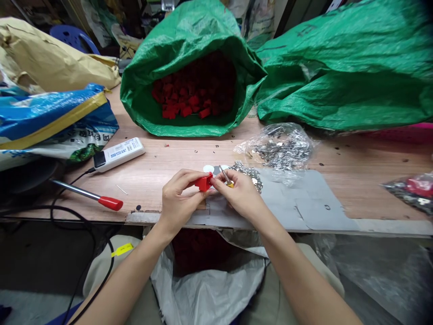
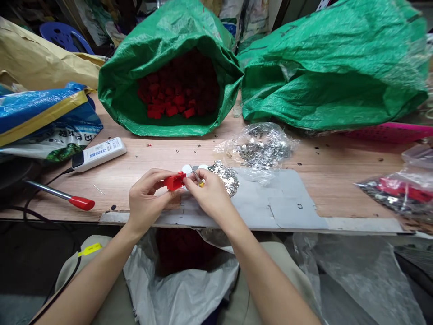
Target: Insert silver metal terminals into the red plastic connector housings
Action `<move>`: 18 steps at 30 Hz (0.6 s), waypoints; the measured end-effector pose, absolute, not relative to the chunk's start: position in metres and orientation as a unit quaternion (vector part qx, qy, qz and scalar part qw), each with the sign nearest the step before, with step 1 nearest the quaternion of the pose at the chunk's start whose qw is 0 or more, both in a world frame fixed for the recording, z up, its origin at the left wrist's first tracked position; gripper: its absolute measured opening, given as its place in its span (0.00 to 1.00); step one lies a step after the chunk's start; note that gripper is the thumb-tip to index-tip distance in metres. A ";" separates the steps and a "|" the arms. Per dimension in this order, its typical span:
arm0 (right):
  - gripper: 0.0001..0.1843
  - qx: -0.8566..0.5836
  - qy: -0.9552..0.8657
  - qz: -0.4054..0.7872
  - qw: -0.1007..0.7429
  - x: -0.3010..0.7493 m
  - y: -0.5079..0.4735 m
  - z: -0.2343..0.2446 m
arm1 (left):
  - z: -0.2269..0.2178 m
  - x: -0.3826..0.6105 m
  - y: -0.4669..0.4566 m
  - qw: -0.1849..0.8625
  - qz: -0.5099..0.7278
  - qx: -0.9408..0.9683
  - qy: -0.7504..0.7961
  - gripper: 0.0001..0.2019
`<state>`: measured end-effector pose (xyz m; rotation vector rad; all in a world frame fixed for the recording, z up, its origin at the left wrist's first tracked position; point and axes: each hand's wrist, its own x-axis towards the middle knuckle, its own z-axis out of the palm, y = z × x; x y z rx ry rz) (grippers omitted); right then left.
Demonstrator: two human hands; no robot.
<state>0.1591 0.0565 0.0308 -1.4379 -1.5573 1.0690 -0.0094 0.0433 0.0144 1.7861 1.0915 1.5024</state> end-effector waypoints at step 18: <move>0.22 -0.452 -0.570 0.551 0.409 0.161 0.052 0.030 | 0.013 -0.013 0.041 0.263 0.591 0.654 0.392 0.16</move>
